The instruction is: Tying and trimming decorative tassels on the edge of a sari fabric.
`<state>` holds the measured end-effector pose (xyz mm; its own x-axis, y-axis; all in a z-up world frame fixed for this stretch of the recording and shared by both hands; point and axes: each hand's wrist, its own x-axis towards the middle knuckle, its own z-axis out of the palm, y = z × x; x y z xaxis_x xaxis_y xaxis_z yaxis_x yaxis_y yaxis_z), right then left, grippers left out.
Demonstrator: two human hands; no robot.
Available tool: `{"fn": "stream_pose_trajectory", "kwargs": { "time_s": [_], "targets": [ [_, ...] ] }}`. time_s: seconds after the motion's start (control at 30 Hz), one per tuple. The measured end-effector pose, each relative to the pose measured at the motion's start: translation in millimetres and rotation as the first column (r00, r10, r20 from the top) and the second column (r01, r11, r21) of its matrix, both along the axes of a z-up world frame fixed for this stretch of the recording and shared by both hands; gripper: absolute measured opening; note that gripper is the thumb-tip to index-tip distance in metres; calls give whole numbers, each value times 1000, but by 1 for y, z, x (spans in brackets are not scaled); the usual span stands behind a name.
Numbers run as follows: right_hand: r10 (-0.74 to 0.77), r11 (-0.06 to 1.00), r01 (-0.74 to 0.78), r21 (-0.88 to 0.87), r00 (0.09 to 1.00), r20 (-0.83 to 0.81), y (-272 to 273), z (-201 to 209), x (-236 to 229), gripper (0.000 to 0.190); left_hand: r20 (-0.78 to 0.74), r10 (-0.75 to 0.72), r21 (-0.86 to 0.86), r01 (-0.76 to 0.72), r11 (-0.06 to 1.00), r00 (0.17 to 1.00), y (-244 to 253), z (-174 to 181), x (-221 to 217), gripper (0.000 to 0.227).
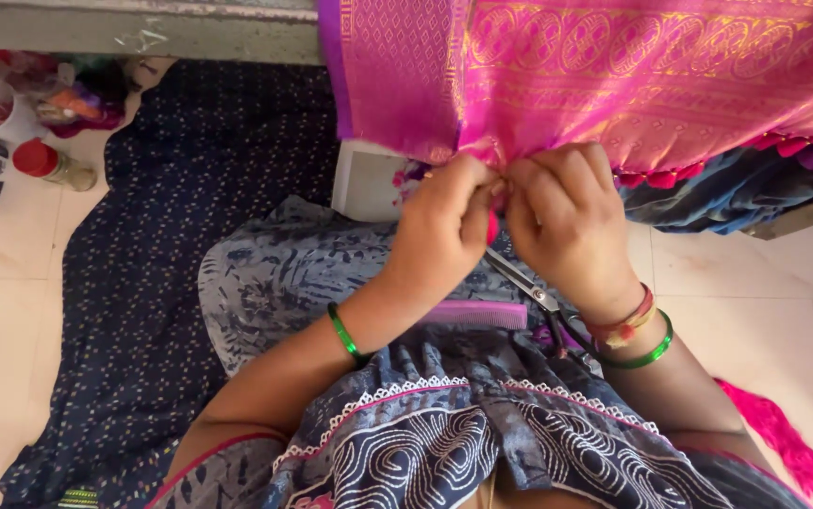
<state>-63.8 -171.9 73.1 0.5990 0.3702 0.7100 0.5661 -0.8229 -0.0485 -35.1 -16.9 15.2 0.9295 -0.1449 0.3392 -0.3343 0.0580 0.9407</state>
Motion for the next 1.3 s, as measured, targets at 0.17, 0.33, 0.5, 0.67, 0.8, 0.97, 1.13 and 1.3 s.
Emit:
{"fn": "stream_pose_trajectory", "kwargs": {
  "time_s": [0.17,0.33,0.5,0.67,0.8,0.97,1.13,1.3],
  "targets": [
    [89,919,68,389,924,-371,-15,-2,-5,20,144,-103,20,101,995,984,0,-5,7,11],
    [257,808,67,585,854,-453,-12,6,-7,18,-83,-397,-341,348,873,914,0,-20,13,4],
    [134,922,-17,387,951,-279,-15,0,3,15,-1,-171,-34,171,985,985,8,4,4,9],
    [16,942,20,334,994,-106,-8,-7,6,11,351,-116,296,8,955,929,6,4,4,12],
    [61,857,130,498,935,-349,-17,-9,-4,10,341,-92,234,11,972,936,5,1,0,12],
    [265,790,84,607,846,-462,-24,-18,-6,9,425,-57,246,-55,968,903,9,1,-9,17],
    [224,810,109,577,851,-475,-23,-23,-8,12,734,-127,454,-344,822,667,24,43,-3,20],
    [150,866,79,494,901,-407,-20,-15,-13,13,762,-322,602,-432,672,562,30,65,18,42]
  ]
}}
